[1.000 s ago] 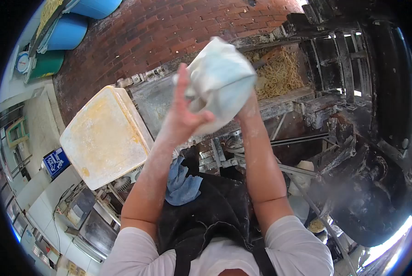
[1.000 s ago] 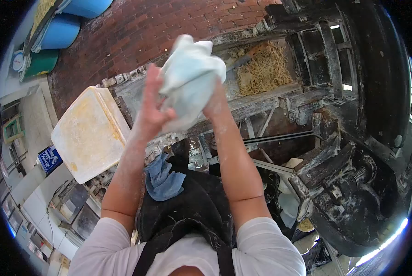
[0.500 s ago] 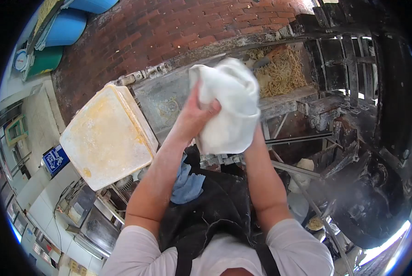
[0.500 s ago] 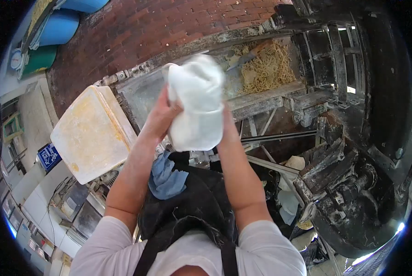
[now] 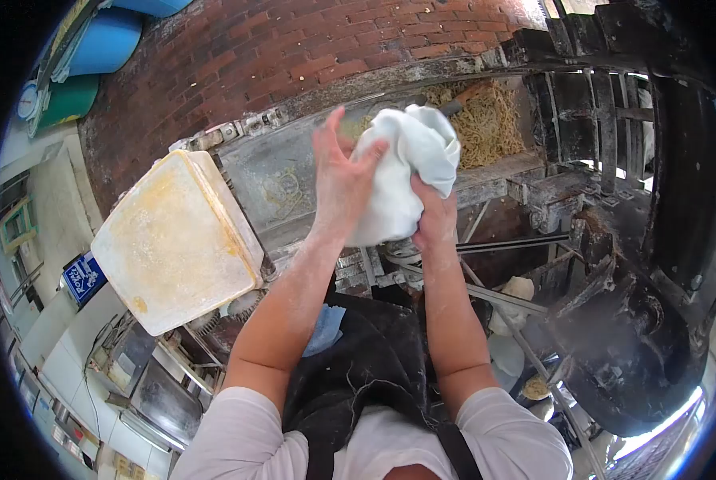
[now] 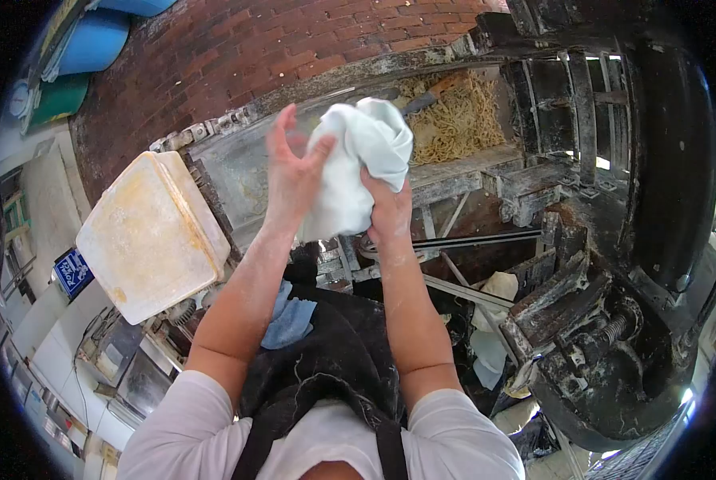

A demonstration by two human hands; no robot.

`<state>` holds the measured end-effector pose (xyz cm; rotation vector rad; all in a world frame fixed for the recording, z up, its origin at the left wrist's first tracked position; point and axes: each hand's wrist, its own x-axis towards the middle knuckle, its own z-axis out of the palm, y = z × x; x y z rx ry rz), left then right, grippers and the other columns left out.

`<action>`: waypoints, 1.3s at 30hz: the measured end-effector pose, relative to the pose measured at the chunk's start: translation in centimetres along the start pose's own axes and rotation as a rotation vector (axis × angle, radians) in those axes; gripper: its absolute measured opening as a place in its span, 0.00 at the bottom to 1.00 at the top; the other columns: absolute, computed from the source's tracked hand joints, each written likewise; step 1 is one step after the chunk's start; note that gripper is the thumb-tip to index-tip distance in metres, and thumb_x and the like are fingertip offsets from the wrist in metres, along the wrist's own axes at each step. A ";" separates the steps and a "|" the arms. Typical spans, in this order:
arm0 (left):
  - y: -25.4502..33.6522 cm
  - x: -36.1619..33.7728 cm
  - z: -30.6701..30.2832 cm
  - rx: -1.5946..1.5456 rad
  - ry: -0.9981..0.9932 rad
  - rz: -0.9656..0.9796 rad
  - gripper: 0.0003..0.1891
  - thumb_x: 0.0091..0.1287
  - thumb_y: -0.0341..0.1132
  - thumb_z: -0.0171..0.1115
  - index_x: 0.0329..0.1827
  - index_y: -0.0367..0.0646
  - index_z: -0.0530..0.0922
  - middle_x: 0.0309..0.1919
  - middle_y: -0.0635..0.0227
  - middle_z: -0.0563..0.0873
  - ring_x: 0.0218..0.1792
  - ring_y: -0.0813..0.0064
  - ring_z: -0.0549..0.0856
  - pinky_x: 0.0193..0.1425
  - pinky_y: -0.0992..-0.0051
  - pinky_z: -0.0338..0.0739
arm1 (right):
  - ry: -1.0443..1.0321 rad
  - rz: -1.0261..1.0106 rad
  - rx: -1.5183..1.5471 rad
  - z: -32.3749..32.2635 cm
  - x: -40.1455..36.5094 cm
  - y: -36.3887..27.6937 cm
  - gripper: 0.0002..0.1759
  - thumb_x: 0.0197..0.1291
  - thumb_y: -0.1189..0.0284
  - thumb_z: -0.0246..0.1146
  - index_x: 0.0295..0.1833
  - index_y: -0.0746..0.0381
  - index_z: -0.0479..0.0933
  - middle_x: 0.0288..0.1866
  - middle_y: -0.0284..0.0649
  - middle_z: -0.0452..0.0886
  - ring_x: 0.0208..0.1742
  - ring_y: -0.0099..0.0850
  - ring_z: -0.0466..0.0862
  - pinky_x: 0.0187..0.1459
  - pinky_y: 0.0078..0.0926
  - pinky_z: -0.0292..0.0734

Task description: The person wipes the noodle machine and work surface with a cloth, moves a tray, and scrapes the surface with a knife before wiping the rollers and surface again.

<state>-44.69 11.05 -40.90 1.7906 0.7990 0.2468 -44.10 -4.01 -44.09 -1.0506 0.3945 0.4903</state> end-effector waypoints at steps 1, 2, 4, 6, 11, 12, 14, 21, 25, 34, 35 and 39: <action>-0.7 0.3 0.6 -0.002 0.002 -0.003 0.28 0.72 0.46 0.70 0.68 0.37 0.75 0.57 0.64 0.86 0.59 0.74 0.82 0.65 0.70 0.76 | -0.001 0.002 -0.003 0.2 0.0 -0.1 0.32 0.66 0.74 0.69 0.75 0.64 0.70 0.68 0.41 0.80 0.67 0.32 0.80 0.67 0.35 0.75; -1.8 0.8 1.7 -0.318 -0.182 -0.120 0.24 0.76 0.47 0.66 0.66 0.39 0.78 0.55 0.63 0.86 0.57 0.74 0.82 0.63 0.71 0.76 | -0.051 -0.043 -0.106 0.2 0.3 -0.4 0.33 0.66 0.72 0.70 0.75 0.64 0.69 0.68 0.42 0.80 0.66 0.31 0.80 0.66 0.33 0.75; -0.2 0.6 2.7 -0.489 -0.363 -0.188 0.20 0.82 0.46 0.55 0.62 0.40 0.84 0.52 0.62 0.89 0.53 0.75 0.84 0.59 0.73 0.78 | -0.129 -0.154 -0.237 0.5 -0.5 -0.4 0.35 0.64 0.67 0.73 0.73 0.65 0.70 0.67 0.40 0.80 0.64 0.29 0.80 0.66 0.31 0.74; 0.4 1.6 3.5 -0.579 -0.404 -0.310 0.19 0.81 0.45 0.56 0.61 0.40 0.84 0.49 0.62 0.90 0.51 0.75 0.85 0.57 0.72 0.78 | -0.111 -0.176 -0.507 -0.3 -1.2 -1.3 0.36 0.64 0.66 0.74 0.74 0.65 0.70 0.67 0.40 0.80 0.65 0.30 0.79 0.67 0.31 0.73; 0.4 3.9 8.7 0.068 -0.540 -0.028 0.11 0.74 0.37 0.61 0.45 0.42 0.89 0.43 0.59 0.90 0.47 0.62 0.88 0.55 0.69 0.81 | 0.270 -0.108 -0.026 -1.6 0.2 -0.4 0.38 0.62 0.75 0.73 0.76 0.66 0.66 0.69 0.42 0.77 0.66 0.34 0.79 0.69 0.33 0.72; -2.4 6.4 10.7 0.111 -0.347 0.292 0.11 0.73 0.37 0.60 0.45 0.43 0.88 0.42 0.57 0.89 0.47 0.58 0.88 0.55 0.66 0.81 | 0.271 -0.104 -0.038 -2.5 1.4 -0.3 0.38 0.62 0.75 0.73 0.76 0.66 0.66 0.69 0.42 0.77 0.66 0.34 0.79 0.69 0.33 0.72; -7.8 14.0 13.0 0.341 -0.145 0.538 0.11 0.72 0.37 0.58 0.44 0.44 0.88 0.41 0.55 0.89 0.48 0.53 0.88 0.56 0.60 0.82 | 0.346 -0.438 -0.447 -5.5 5.2 -0.6 0.32 0.61 0.78 0.69 0.72 0.65 0.72 0.70 0.44 0.76 0.66 0.42 0.80 0.70 0.42 0.71; -15.9 24.8 9.7 0.869 -0.383 0.029 0.29 0.82 0.55 0.37 0.62 0.45 0.83 0.61 0.54 0.86 0.64 0.52 0.84 0.68 0.53 0.78 | 0.862 -0.734 -1.594 -14.8 22.0 -4.5 0.37 0.57 0.80 0.66 0.74 0.51 0.73 0.74 0.57 0.69 0.74 0.60 0.70 0.73 0.58 0.65; -15.1 23.2 9.6 0.837 -0.158 0.064 0.26 0.80 0.57 0.44 0.57 0.49 0.84 0.56 0.55 0.88 0.59 0.51 0.85 0.64 0.54 0.78 | 1.026 -0.494 -1.749 -22.8 31.5 -4.3 0.33 0.57 0.75 0.69 0.71 0.55 0.76 0.71 0.53 0.74 0.70 0.56 0.74 0.70 0.56 0.68; -14.9 23.3 10.2 0.799 -0.119 0.109 0.22 0.77 0.54 0.53 0.55 0.48 0.84 0.48 0.58 0.91 0.52 0.52 0.88 0.58 0.54 0.81 | 0.898 0.036 -1.783 -40.3 45.5 -6.8 0.26 0.64 0.67 0.66 0.67 0.59 0.77 0.67 0.50 0.80 0.66 0.50 0.79 0.64 0.49 0.73; -14.7 23.1 10.3 0.782 -0.088 0.135 0.20 0.76 0.51 0.56 0.53 0.44 0.85 0.47 0.55 0.90 0.51 0.52 0.89 0.57 0.56 0.82 | 0.852 0.028 -1.799 -41.2 46.8 -7.0 0.26 0.65 0.67 0.65 0.68 0.59 0.76 0.67 0.50 0.79 0.66 0.50 0.79 0.64 0.49 0.73; -13.8 23.2 10.1 0.762 -0.118 0.094 0.20 0.75 0.51 0.58 0.46 0.42 0.85 0.44 0.53 0.90 0.49 0.48 0.88 0.55 0.53 0.81 | 0.652 -0.036 -1.763 -42.3 50.5 -8.8 0.28 0.68 0.65 0.61 0.73 0.59 0.72 0.68 0.50 0.79 0.67 0.48 0.78 0.65 0.45 0.72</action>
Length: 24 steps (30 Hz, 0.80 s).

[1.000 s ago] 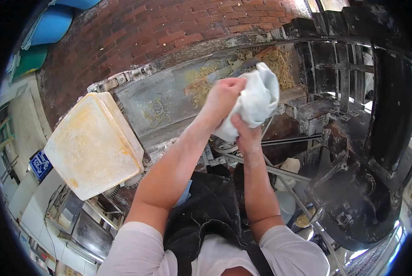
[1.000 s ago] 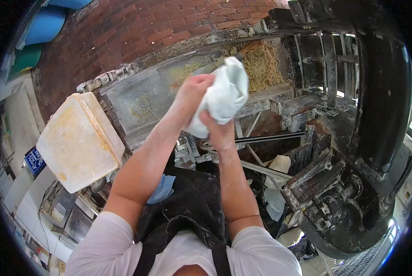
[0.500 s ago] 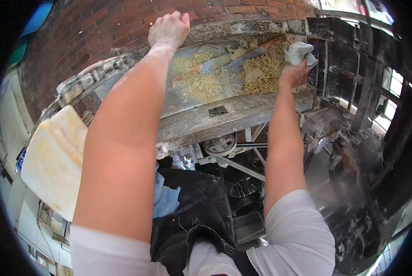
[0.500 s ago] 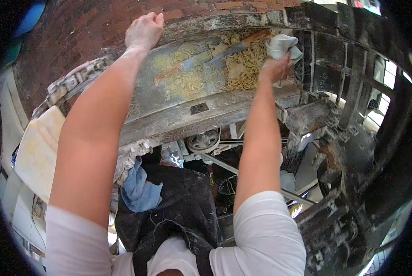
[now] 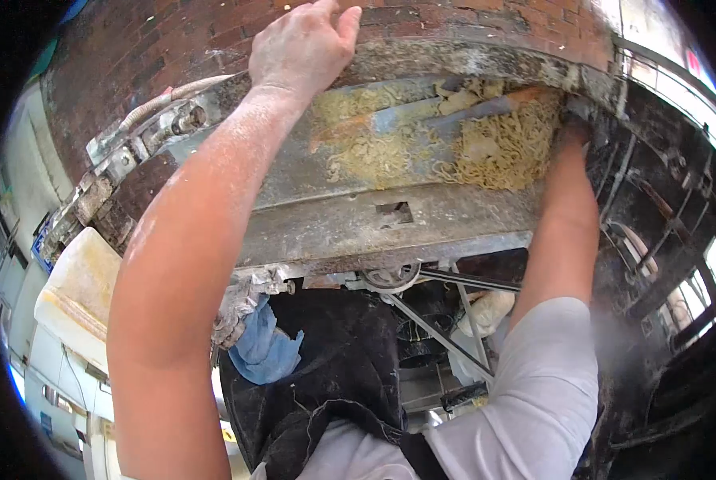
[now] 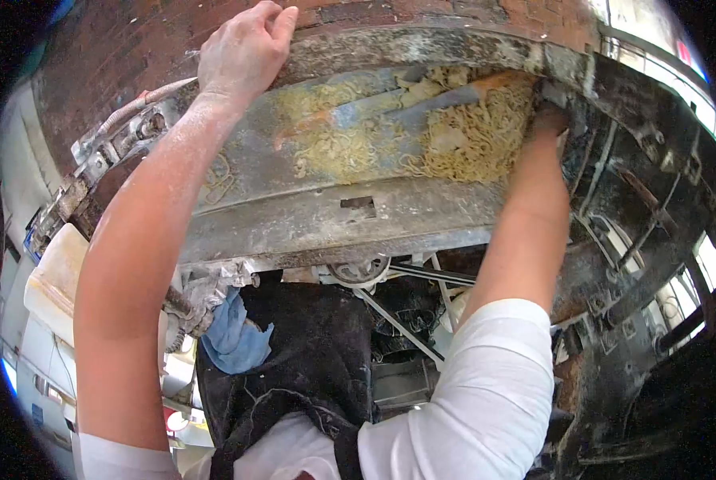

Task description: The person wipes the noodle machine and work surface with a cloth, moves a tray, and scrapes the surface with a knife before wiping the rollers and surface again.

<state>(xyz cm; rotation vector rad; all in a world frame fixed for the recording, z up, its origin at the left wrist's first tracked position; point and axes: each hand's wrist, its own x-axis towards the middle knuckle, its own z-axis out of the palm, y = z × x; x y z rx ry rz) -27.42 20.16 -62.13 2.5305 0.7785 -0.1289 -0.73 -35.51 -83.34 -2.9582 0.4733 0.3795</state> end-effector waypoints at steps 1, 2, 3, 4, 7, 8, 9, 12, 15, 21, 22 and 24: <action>-0.1 0.0 0.2 0.012 -0.006 -0.010 0.19 0.75 0.50 0.58 0.44 0.43 0.85 0.43 0.52 0.90 0.48 0.49 0.88 0.54 0.54 0.81 | -0.012 -0.025 0.033 -0.4 0.1 -0.6 0.29 0.69 0.65 0.60 0.74 0.59 0.71 0.69 0.50 0.79 0.68 0.48 0.78 0.65 0.45 0.72; -0.3 0.0 0.1 0.007 -0.012 -0.012 0.19 0.75 0.50 0.58 0.44 0.43 0.85 0.43 0.52 0.90 0.48 0.49 0.88 0.54 0.54 0.81 | -0.017 -0.053 0.060 -0.3 -0.2 -1.1 0.29 0.70 0.64 0.59 0.75 0.59 0.70 0.69 0.50 0.79 0.68 0.48 0.77 0.65 0.44 0.72; -0.2 -0.1 0.2 -0.006 -0.013 -0.006 0.18 0.75 0.50 0.58 0.44 0.43 0.85 0.43 0.53 0.90 0.48 0.49 0.88 0.54 0.54 0.81 | -0.001 -0.079 0.071 -0.5 -1.1 -1.8 0.29 0.71 0.64 0.58 0.76 0.59 0.69 0.69 0.50 0.78 0.68 0.47 0.77 0.66 0.43 0.72; 0.1 0.1 0.2 -0.021 -0.004 0.000 0.18 0.75 0.50 0.58 0.45 0.43 0.85 0.43 0.53 0.90 0.48 0.49 0.88 0.54 0.54 0.81 | 0.029 -0.108 0.067 -0.6 -2.4 -2.8 0.30 0.72 0.63 0.57 0.77 0.59 0.68 0.69 0.50 0.78 0.69 0.47 0.77 0.66 0.42 0.72; 0.4 0.0 -0.2 -0.011 -0.041 -0.034 0.18 0.75 0.49 0.57 0.45 0.42 0.85 0.42 0.53 0.90 0.47 0.49 0.88 0.54 0.55 0.81 | 0.075 -0.255 0.174 0.3 -8.0 -5.8 0.30 0.67 0.66 0.60 0.73 0.63 0.71 0.68 0.52 0.79 0.67 0.48 0.78 0.66 0.42 0.72; 0.7 -0.3 -0.5 -0.016 -0.043 -0.032 0.18 0.75 0.49 0.57 0.45 0.42 0.85 0.42 0.53 0.90 0.47 0.49 0.88 0.54 0.55 0.81 | 0.077 -0.321 0.239 0.8 -9.8 -6.6 0.30 0.64 0.68 0.61 0.71 0.65 0.73 0.67 0.53 0.79 0.65 0.49 0.78 0.65 0.41 0.72; 1.1 -0.6 -0.6 -0.010 -0.006 -0.020 0.18 0.76 0.49 0.57 0.44 0.42 0.84 0.42 0.52 0.90 0.47 0.49 0.88 0.54 0.54 0.81 | 0.077 -0.369 0.276 1.3 -11.7 -7.1 0.30 0.60 0.69 0.63 0.69 0.68 0.75 0.66 0.54 0.79 0.64 0.49 0.79 0.65 0.41 0.72; 0.7 -0.6 -0.2 -0.023 0.001 -0.007 0.18 0.76 0.47 0.57 0.44 0.40 0.84 0.41 0.52 0.90 0.46 0.49 0.88 0.54 0.54 0.81 | 0.125 -0.498 0.186 3.2 -16.8 -9.7 0.28 0.53 0.75 0.63 0.63 0.69 0.78 0.60 0.58 0.82 0.61 0.56 0.80 0.63 0.44 0.73; 1.6 -0.8 -0.9 -0.054 0.017 -0.023 0.18 0.75 0.47 0.58 0.44 0.39 0.84 0.41 0.52 0.90 0.46 0.49 0.88 0.53 0.54 0.81 | 0.004 -0.533 0.284 2.0 -23.1 -14.2 0.26 0.55 0.71 0.65 0.61 0.66 0.79 0.57 0.58 0.84 0.58 0.58 0.81 0.60 0.47 0.75; 0.7 -0.3 -0.2 -0.041 0.000 -0.037 0.17 0.75 0.47 0.59 0.42 0.41 0.84 0.40 0.53 0.90 0.45 0.49 0.88 0.52 0.54 0.80 | -0.224 -0.450 0.336 -5.5 -27.3 -17.2 0.19 0.61 0.67 0.68 0.56 0.63 0.83 0.53 0.55 0.86 0.51 0.54 0.85 0.56 0.47 0.79; 0.4 -0.2 -0.1 -0.043 0.003 -0.020 0.17 0.75 0.47 0.59 0.41 0.41 0.84 0.39 0.53 0.90 0.44 0.49 0.88 0.51 0.54 0.80 | -0.241 -0.357 0.333 -7.3 -26.9 -17.5 0.19 0.61 0.68 0.69 0.56 0.64 0.83 0.53 0.55 0.86 0.52 0.52 0.85 0.56 0.46 0.79; 0.0 -0.1 0.1 -0.034 0.001 -0.004 0.16 0.74 0.47 0.59 0.40 0.42 0.84 0.38 0.54 0.90 0.44 0.49 0.88 0.50 0.54 0.81 | 0.027 -0.484 0.138 -6.1 -21.6 -12.7 0.19 0.63 0.69 0.69 0.58 0.61 0.83 0.57 0.52 0.86 0.54 0.48 0.86 0.57 0.41 0.80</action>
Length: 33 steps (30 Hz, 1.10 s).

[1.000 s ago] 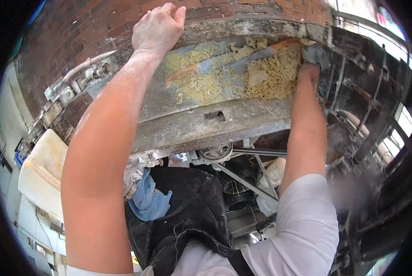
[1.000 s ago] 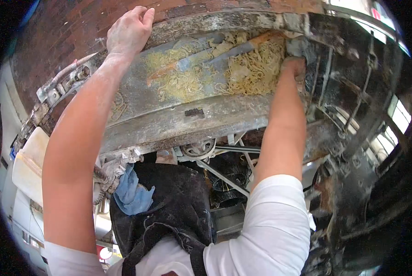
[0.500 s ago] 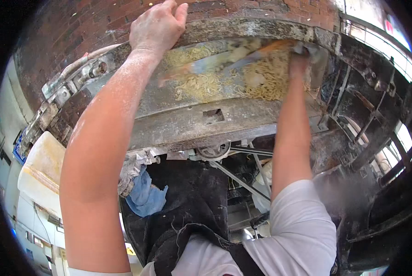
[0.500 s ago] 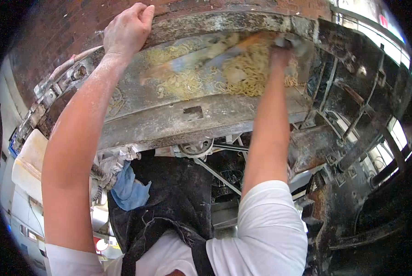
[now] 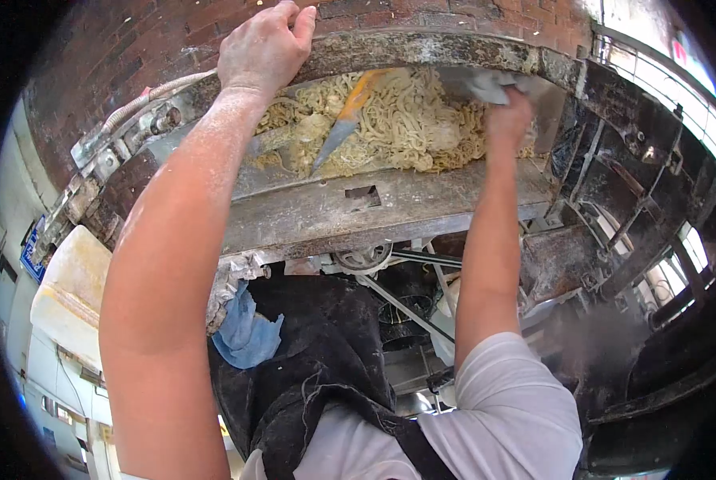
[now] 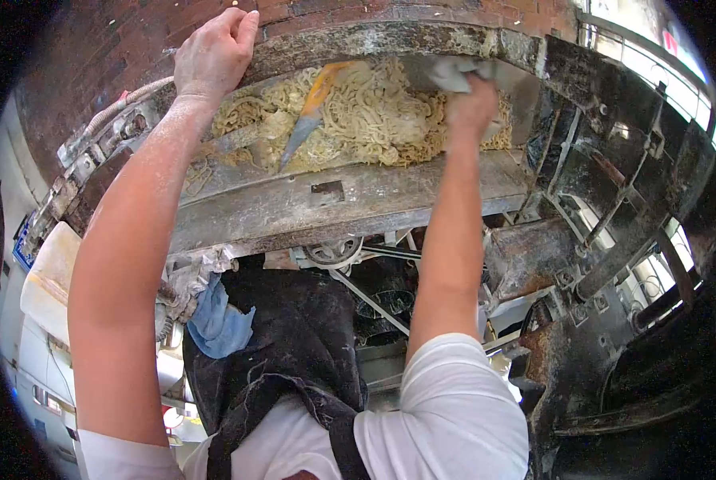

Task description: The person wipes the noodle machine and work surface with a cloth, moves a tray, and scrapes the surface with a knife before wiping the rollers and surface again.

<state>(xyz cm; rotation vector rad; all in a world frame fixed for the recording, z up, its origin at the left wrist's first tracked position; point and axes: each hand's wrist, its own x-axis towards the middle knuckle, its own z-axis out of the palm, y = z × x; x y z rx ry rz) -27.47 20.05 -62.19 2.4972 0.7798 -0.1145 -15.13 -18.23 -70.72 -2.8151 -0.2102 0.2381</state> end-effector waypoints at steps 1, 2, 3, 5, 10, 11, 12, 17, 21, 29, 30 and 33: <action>0.0 0.0 0.2 -0.009 0.024 0.019 0.16 0.74 0.47 0.59 0.40 0.42 0.84 0.37 0.54 0.89 0.43 0.49 0.88 0.49 0.54 0.81 | 0.103 0.083 -0.065 0.2 1.1 2.4 0.19 0.65 0.69 0.68 0.60 0.62 0.83 0.59 0.52 0.85 0.56 0.47 0.86 0.58 0.41 0.79; 0.0 0.1 0.2 -0.016 0.052 0.039 0.16 0.74 0.47 0.59 0.39 0.42 0.84 0.37 0.54 0.89 0.42 0.49 0.88 0.48 0.55 0.81 | 0.201 0.173 -0.121 0.4 2.3 4.9 0.19 0.66 0.70 0.66 0.61 0.62 0.82 0.61 0.51 0.85 0.59 0.46 0.85 0.58 0.40 0.79; 0.0 0.0 0.2 -0.008 0.052 0.038 0.16 0.74 0.47 0.59 0.39 0.42 0.84 0.37 0.54 0.89 0.42 0.49 0.88 0.48 0.55 0.81 | 0.253 0.253 -0.205 1.5 3.1 8.2 0.20 0.66 0.69 0.66 0.62 0.63 0.82 0.61 0.50 0.84 0.58 0.45 0.85 0.59 0.40 0.79; 0.0 0.1 0.1 -0.016 0.031 0.044 0.16 0.74 0.47 0.59 0.39 0.43 0.84 0.37 0.54 0.89 0.41 0.49 0.88 0.47 0.55 0.81 | 0.239 0.359 -0.158 3.6 4.1 15.5 0.23 0.66 0.67 0.66 0.64 0.63 0.80 0.62 0.49 0.83 0.58 0.44 0.84 0.59 0.42 0.77; -0.1 -0.1 0.6 -0.003 0.042 0.054 0.16 0.74 0.47 0.59 0.38 0.43 0.83 0.36 0.54 0.89 0.42 0.49 0.88 0.48 0.55 0.82 | 0.256 0.403 0.504 7.9 3.6 19.8 0.26 0.66 0.65 0.66 0.67 0.64 0.78 0.64 0.45 0.81 0.60 0.41 0.80 0.62 0.45 0.74; -0.2 0.0 0.6 -0.010 0.077 0.085 0.16 0.75 0.47 0.59 0.38 0.42 0.83 0.36 0.55 0.89 0.42 0.49 0.88 0.48 0.55 0.82 | 0.198 0.332 0.162 8.6 2.1 16.9 0.26 0.66 0.67 0.65 0.67 0.63 0.78 0.66 0.45 0.81 0.63 0.41 0.79 0.63 0.45 0.73; -0.2 -0.3 0.6 -0.015 0.066 0.089 0.16 0.75 0.47 0.59 0.38 0.42 0.83 0.36 0.55 0.89 0.42 0.49 0.88 0.48 0.55 0.82 | 0.159 0.257 -0.083 9.1 0.4 14.0 0.25 0.65 0.68 0.65 0.67 0.62 0.78 0.67 0.45 0.80 0.65 0.42 0.77 0.64 0.46 0.73; -0.1 -0.1 0.5 0.005 0.064 0.040 0.17 0.75 0.47 0.59 0.40 0.42 0.84 0.36 0.54 0.90 0.43 0.49 0.88 0.49 0.54 0.82 | 0.009 0.057 -0.147 12.2 -6.5 -1.3 0.26 0.64 0.73 0.64 0.69 0.58 0.79 0.74 0.46 0.76 0.76 0.44 0.70 0.69 0.47 0.69; 0.0 -0.2 0.4 0.005 0.038 0.023 0.17 0.75 0.47 0.58 0.41 0.42 0.85 0.37 0.53 0.90 0.43 0.48 0.88 0.49 0.54 0.82 | -0.057 0.035 0.224 11.9 -10.9 -7.7 0.29 0.62 0.71 0.66 0.71 0.55 0.78 0.73 0.50 0.75 0.77 0.48 0.69 0.74 0.46 0.65; -0.1 -0.1 0.4 0.040 0.071 0.044 0.18 0.76 0.48 0.57 0.39 0.41 0.83 0.36 0.51 0.89 0.42 0.47 0.88 0.49 0.53 0.81 | 0.272 -0.079 -0.285 2.1 -2.6 0.4 0.31 0.46 0.73 0.81 0.59 0.44 0.87 0.70 0.38 0.78 0.75 0.48 0.69 0.74 0.51 0.63; 0.1 0.0 0.5 0.039 0.071 0.045 0.18 0.76 0.48 0.57 0.39 0.41 0.83 0.36 0.51 0.89 0.42 0.47 0.88 0.49 0.53 0.81 | 0.320 0.038 -0.297 3.1 -0.7 3.9 0.30 0.47 0.72 0.81 0.59 0.44 0.87 0.70 0.37 0.79 0.74 0.48 0.70 0.73 0.54 0.63; -0.1 0.1 0.5 0.014 0.068 0.055 0.18 0.75 0.48 0.57 0.38 0.41 0.83 0.36 0.51 0.89 0.42 0.47 0.88 0.48 0.52 0.81 | 0.209 0.306 -0.363 4.3 3.6 17.3 0.30 0.52 0.69 0.78 0.64 0.46 0.82 0.72 0.40 0.77 0.72 0.48 0.72 0.71 0.52 0.65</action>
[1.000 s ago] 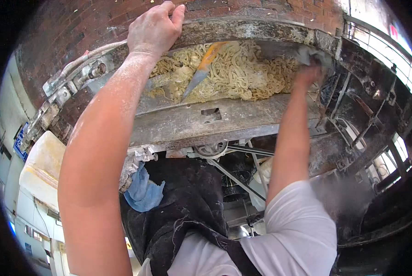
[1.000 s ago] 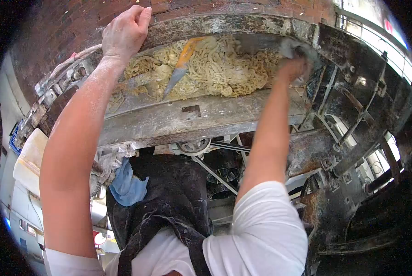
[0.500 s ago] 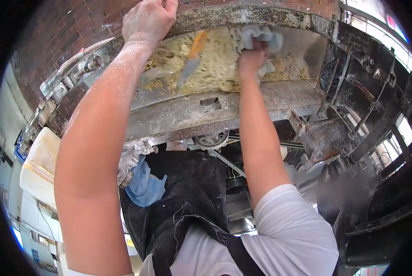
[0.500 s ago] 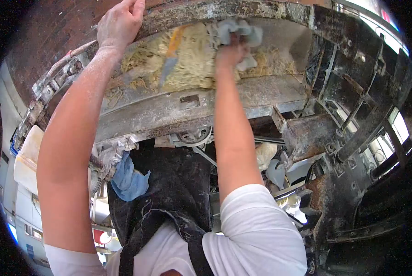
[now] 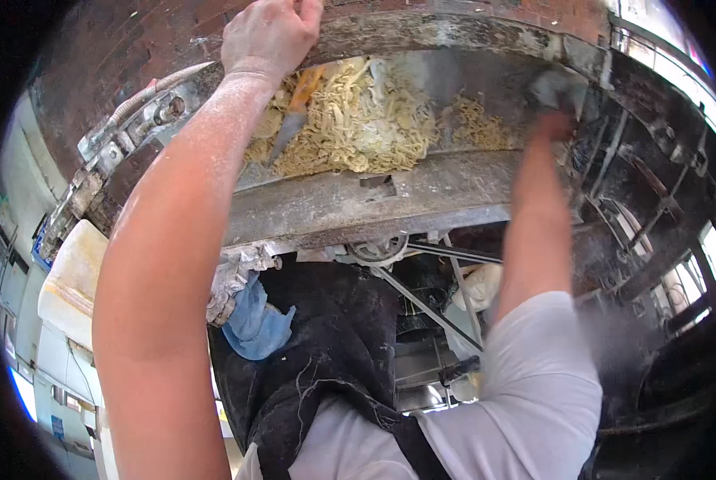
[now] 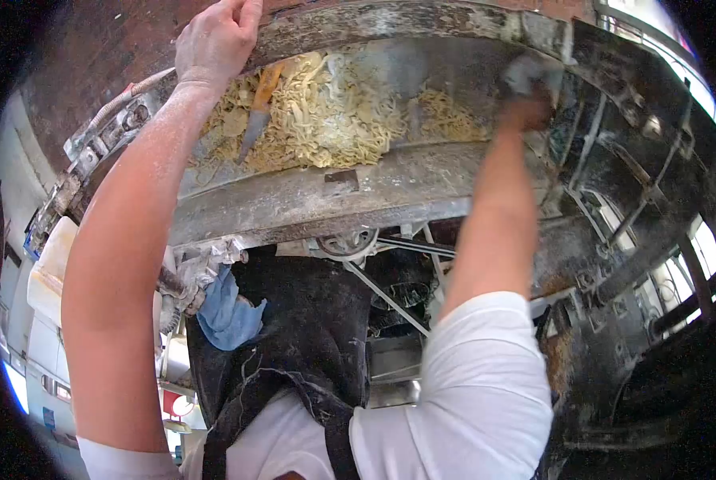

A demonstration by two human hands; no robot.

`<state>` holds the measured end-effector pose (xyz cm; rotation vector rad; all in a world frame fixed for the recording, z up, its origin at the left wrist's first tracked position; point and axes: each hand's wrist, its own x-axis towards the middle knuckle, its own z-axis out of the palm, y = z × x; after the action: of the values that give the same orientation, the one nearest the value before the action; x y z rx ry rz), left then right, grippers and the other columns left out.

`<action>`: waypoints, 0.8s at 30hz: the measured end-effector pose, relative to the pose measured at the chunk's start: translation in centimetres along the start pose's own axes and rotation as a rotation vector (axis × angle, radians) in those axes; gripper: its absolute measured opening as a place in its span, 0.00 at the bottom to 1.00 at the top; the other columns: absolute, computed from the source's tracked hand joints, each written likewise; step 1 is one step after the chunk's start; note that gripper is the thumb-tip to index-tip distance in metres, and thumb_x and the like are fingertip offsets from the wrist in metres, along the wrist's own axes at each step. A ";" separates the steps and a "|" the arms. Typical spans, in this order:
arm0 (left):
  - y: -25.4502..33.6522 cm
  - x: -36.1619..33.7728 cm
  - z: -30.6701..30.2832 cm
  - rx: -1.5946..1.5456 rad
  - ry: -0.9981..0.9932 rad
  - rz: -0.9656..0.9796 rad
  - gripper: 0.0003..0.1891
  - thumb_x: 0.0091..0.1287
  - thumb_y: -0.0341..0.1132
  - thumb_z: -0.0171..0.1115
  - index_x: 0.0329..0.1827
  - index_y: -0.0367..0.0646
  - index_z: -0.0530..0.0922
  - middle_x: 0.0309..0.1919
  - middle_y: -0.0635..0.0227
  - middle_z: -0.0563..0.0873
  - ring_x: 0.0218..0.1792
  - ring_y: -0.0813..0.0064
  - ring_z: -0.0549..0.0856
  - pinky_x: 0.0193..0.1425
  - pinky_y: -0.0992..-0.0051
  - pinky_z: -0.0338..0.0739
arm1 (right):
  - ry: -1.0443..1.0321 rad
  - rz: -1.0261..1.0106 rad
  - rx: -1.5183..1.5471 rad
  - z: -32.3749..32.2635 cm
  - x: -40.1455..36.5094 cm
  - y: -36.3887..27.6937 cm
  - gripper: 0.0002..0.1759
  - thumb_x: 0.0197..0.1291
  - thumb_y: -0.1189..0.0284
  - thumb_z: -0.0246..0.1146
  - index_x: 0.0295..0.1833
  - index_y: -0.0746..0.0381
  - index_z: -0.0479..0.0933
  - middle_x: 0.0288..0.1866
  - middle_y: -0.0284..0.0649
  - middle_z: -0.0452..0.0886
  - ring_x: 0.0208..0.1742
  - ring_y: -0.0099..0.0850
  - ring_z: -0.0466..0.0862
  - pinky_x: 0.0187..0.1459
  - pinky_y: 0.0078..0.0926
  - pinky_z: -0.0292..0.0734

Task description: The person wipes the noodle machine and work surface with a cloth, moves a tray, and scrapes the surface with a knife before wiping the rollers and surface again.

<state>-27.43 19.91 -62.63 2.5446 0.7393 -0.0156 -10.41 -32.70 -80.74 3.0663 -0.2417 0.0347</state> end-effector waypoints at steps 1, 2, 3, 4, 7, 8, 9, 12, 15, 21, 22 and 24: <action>0.1 0.1 -0.1 0.018 -0.013 -0.012 0.18 0.75 0.48 0.57 0.38 0.41 0.83 0.35 0.51 0.89 0.41 0.47 0.88 0.48 0.52 0.81 | -0.075 0.048 0.032 1.4 1.4 2.9 0.31 0.53 0.68 0.76 0.65 0.47 0.81 0.72 0.41 0.76 0.72 0.47 0.72 0.70 0.51 0.66; 0.0 -0.1 0.0 0.028 -0.032 -0.028 0.18 0.75 0.48 0.57 0.38 0.41 0.84 0.35 0.51 0.89 0.41 0.47 0.88 0.48 0.52 0.81 | -0.135 0.082 0.077 2.5 2.5 5.6 0.31 0.55 0.66 0.75 0.66 0.48 0.80 0.73 0.42 0.75 0.71 0.47 0.73 0.69 0.50 0.67; -0.1 -0.3 0.3 0.025 -0.041 -0.029 0.18 0.75 0.48 0.57 0.38 0.41 0.84 0.35 0.51 0.89 0.41 0.47 0.88 0.48 0.52 0.81 | -0.163 0.110 0.104 3.3 2.5 7.0 0.31 0.56 0.65 0.74 0.68 0.48 0.78 0.73 0.43 0.74 0.71 0.47 0.73 0.68 0.49 0.67; -0.1 -0.4 0.5 0.008 -0.013 -0.007 0.18 0.75 0.48 0.57 0.38 0.41 0.84 0.35 0.51 0.89 0.41 0.47 0.88 0.47 0.52 0.81 | -0.167 0.129 0.119 3.7 1.6 7.7 0.32 0.58 0.64 0.73 0.69 0.49 0.77 0.74 0.44 0.74 0.70 0.46 0.74 0.67 0.49 0.68; -0.3 -0.1 -0.1 -0.003 0.010 0.005 0.18 0.75 0.48 0.57 0.37 0.42 0.84 0.34 0.52 0.89 0.41 0.47 0.88 0.47 0.53 0.81 | -0.197 0.206 0.180 3.9 -1.5 7.2 0.34 0.62 0.60 0.70 0.73 0.51 0.72 0.75 0.47 0.71 0.68 0.45 0.76 0.65 0.46 0.70; -0.2 0.0 -0.1 -0.012 -0.013 -0.009 0.18 0.75 0.48 0.57 0.36 0.43 0.83 0.34 0.53 0.89 0.41 0.48 0.89 0.47 0.53 0.82 | -0.221 0.225 0.173 3.9 -2.3 6.4 0.34 0.64 0.59 0.68 0.75 0.52 0.71 0.76 0.48 0.71 0.68 0.45 0.76 0.64 0.45 0.71; -0.3 -0.1 0.1 -0.024 -0.017 -0.009 0.18 0.75 0.48 0.57 0.36 0.43 0.83 0.34 0.53 0.89 0.41 0.48 0.89 0.47 0.53 0.82 | -0.268 0.245 0.147 3.8 -3.8 5.4 0.35 0.65 0.58 0.67 0.76 0.53 0.70 0.77 0.49 0.70 0.67 0.45 0.77 0.63 0.45 0.72; -0.6 0.2 0.2 -0.009 0.019 0.030 0.18 0.75 0.48 0.57 0.35 0.44 0.83 0.34 0.55 0.89 0.40 0.49 0.89 0.47 0.53 0.82 | -0.298 -0.010 -0.180 2.7 -12.4 -2.5 0.37 0.62 0.59 0.68 0.76 0.54 0.70 0.79 0.52 0.66 0.71 0.48 0.75 0.65 0.48 0.71; -0.5 0.0 0.0 -0.007 -0.031 0.007 0.18 0.75 0.49 0.57 0.35 0.45 0.82 0.34 0.56 0.89 0.41 0.50 0.89 0.47 0.54 0.82 | -0.367 0.023 0.109 1.3 -23.4 -13.9 0.33 0.60 0.70 0.65 0.73 0.50 0.75 0.78 0.52 0.65 0.69 0.57 0.74 0.67 0.50 0.71; -0.1 -0.2 -0.3 0.033 -0.057 -0.012 0.18 0.76 0.49 0.56 0.37 0.44 0.82 0.37 0.55 0.89 0.43 0.51 0.89 0.48 0.54 0.82 | -0.725 -0.161 0.320 -12.8 -26.0 -21.2 0.34 0.56 0.78 0.62 0.71 0.52 0.75 0.70 0.52 0.72 0.66 0.51 0.77 0.68 0.41 0.73; -0.1 0.0 -0.5 0.032 -0.062 -0.033 0.18 0.76 0.49 0.56 0.37 0.44 0.82 0.37 0.55 0.89 0.43 0.51 0.89 0.49 0.54 0.82 | -0.648 -0.260 0.382 -16.9 -25.0 -22.0 0.36 0.55 0.81 0.60 0.72 0.51 0.75 0.70 0.52 0.71 0.65 0.52 0.77 0.68 0.42 0.73; 0.1 0.0 -0.6 0.052 -0.082 -0.057 0.18 0.76 0.49 0.56 0.38 0.44 0.83 0.38 0.55 0.90 0.44 0.51 0.89 0.50 0.53 0.82 | -0.426 -0.338 0.471 -22.1 -24.7 -23.1 0.38 0.51 0.87 0.58 0.69 0.49 0.79 0.68 0.51 0.75 0.65 0.52 0.78 0.67 0.43 0.74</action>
<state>-27.49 20.14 -62.08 2.5542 0.7883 -0.1591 -31.58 -4.63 -60.87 3.4933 0.3184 -0.6739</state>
